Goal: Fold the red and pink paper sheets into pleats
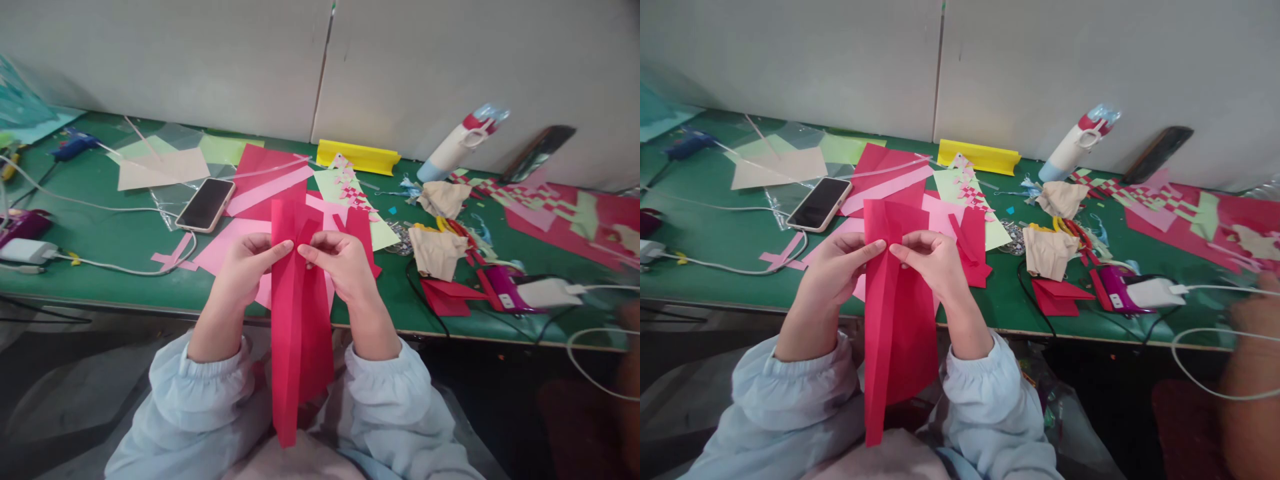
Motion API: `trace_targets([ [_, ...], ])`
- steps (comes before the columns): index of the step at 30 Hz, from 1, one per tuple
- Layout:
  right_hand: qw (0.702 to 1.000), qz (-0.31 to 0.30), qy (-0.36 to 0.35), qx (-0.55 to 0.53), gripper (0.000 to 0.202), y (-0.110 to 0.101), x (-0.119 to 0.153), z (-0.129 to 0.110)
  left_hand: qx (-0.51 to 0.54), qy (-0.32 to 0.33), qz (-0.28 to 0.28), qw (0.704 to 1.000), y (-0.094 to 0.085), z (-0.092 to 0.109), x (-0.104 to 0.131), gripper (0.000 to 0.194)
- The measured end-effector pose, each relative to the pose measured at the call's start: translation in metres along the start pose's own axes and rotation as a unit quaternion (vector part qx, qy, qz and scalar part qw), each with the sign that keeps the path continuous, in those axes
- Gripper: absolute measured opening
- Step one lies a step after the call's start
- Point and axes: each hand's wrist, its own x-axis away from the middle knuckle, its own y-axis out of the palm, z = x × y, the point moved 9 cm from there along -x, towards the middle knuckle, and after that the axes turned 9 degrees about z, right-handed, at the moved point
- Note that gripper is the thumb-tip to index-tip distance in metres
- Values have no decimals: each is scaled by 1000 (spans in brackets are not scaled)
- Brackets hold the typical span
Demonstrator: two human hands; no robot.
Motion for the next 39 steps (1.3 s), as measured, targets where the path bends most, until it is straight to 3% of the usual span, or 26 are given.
trace_targets([
  [9, 999, -10, 35, -9, 33, 1, -2, 12, 14, 19, 0, 1000, 0, 1, -1, 29],
  [16, 999, -18, 10, -46, 27, 4, 0, 6, 44, 17, 1, 999, 2, 3, 1, 26],
  [22, 999, 3, 17, -43, 33, -1, -3, 8, -11, -19, -35, 999, 4, -2, 2, 29],
  [29, 998, -14, 58, -24, 36, 1, -2, 14, -35, 9, -14, 999, -1, -2, -1, 30],
  [39, 995, 32, 57, -69, 36, -1, -4, 18, 27, 4, -2, 1000, 1, -1, -1, 30],
])
